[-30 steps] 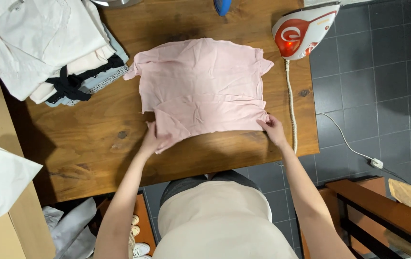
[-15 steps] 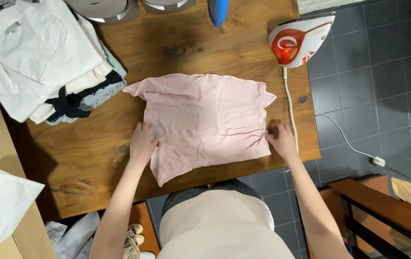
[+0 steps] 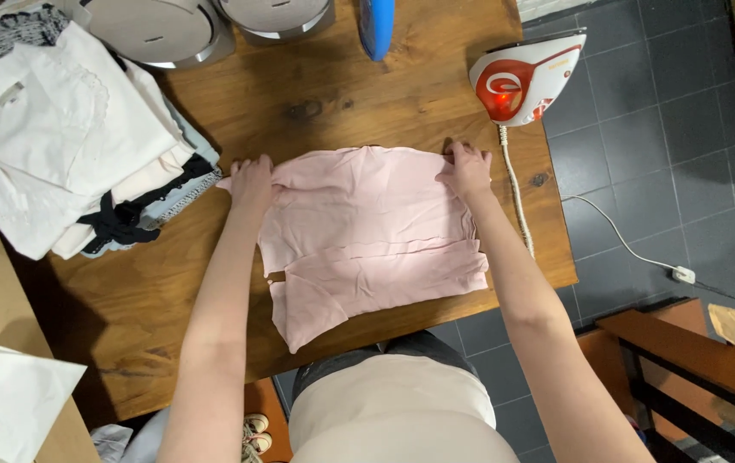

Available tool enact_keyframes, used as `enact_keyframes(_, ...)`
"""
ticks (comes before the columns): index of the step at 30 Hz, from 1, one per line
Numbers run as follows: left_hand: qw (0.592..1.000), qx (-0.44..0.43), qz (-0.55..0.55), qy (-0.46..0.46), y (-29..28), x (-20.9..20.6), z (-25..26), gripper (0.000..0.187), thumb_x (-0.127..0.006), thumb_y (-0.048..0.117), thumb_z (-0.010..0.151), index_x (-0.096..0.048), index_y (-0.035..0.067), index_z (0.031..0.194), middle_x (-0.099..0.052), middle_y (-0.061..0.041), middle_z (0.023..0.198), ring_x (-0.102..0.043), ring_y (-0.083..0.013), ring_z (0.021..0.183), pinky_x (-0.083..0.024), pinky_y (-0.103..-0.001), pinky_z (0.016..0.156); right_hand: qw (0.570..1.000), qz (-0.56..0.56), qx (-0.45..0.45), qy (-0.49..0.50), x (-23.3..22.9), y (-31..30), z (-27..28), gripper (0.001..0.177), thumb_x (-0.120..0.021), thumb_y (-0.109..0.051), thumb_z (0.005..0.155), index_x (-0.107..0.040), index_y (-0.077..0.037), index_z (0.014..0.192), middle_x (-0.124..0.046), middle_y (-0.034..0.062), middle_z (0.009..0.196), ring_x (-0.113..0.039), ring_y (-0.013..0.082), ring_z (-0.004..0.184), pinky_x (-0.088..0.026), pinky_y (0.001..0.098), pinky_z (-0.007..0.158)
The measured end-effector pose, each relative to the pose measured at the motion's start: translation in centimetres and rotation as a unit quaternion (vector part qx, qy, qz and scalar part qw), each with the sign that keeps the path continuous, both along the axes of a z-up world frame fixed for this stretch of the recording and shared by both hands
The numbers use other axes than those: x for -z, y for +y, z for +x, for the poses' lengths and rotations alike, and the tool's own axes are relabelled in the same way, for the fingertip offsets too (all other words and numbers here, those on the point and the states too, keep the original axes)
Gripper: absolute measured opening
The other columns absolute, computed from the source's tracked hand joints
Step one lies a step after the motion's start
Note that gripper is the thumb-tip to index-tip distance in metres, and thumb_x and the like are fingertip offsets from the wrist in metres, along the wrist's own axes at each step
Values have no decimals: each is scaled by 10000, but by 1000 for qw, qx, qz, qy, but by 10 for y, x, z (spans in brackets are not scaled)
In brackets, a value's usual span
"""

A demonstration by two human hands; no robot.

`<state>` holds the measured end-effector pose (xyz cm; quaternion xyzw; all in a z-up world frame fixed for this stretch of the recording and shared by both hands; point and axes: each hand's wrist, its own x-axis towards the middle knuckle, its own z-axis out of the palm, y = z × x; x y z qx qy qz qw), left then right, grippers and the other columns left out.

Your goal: The person is folding several different tops, including a white t-shirt, a pink top, and a white ruffled blouse, on a wooden surface.

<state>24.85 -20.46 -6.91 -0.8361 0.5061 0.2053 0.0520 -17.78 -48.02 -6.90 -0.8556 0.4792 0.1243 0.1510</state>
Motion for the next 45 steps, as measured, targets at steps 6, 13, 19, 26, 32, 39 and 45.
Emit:
enact_keyframes(6, 995, 18, -62, 80, 28, -44, -11, 322, -847, 222, 857, -737, 56, 1110, -581, -130, 1253, -496, -328, 1304, -445, -489, 1085, 993, 4, -84, -86, 19, -4, -13, 391, -894, -383, 765, -717, -181, 1049, -639, 79, 1148, -648, 354, 1093, -544, 480, 909)
enact_keyframes(13, 979, 45, -145, 136, 81, -89, -36, 139, -622, 86, 1015, -632, 91, 1153, -621, -115, 1092, -671, -353, 1110, -471, -469, 1115, 981, -12, -152, -119, -47, 30, -24, 263, -765, -305, 913, -580, -239, 1087, -641, -39, 1023, -668, 192, 1096, -420, 402, 1017)
enact_keyframes(19, 939, 3, -313, 144, 175, -65, -85, 153, -690, 154, 981, -715, 79, 1112, -671, -174, 983, -694, -382, 985, -542, -499, 932, 940, -149, -200, -232, -86, 107, -81, 317, -769, -83, 793, -644, -148, 1076, -683, 65, 974, -664, 237, 948, -424, 434, 1031)
enact_keyframes(26, 939, 168, -295, -64, 232, -22, -104, 210, -722, 137, 856, -684, 214, 1048, -633, -23, 1142, -688, -217, 1028, -538, -392, 963, 969, -139, -108, -172, -62, 146, -126, 274, -744, -197, 824, -672, -211, 1088, -677, -6, 1009, -616, 197, 1005, -407, 398, 1018)
enact_keyframes(32, 953, 145, -265, -30, 230, -55, -123, 145, -716, 230, 874, -669, 238, 1011, -639, 11, 1079, -693, -195, 1008, -529, -363, 946, 977, -134, -25, -166, -62, 148, -136, 244, -728, -146, 874, -673, -264, 1081, -608, -38, 1075, -588, 205, 1047, -421, 390, 1005)
enact_keyframes(39, 970, 67, -235, -14, 214, -57, -166, 325, -694, 504, 871, -625, 186, 862, -632, -29, 1061, -696, -245, 981, -532, -412, 928, 869, 88, 435, -220, -142, 173, -89, 565, -753, -476, 962, -514, -40, 1229, -670, 265, 1192, -657, 460, 1179, -517, 568, 991)
enact_keyframes(45, 971, 111, -212, 28, 180, -74, -222, 553, -642, 478, 954, -637, 122, 1377, -489, -158, 1588, -427, -343, 1497, -295, -559, 1234, 905, 152, 389, -85, -83, 174, -82, 939, -859, -784, 703, -692, -46, 1259, -759, 187, 1171, -707, 394, 1159, -576, 518, 958)
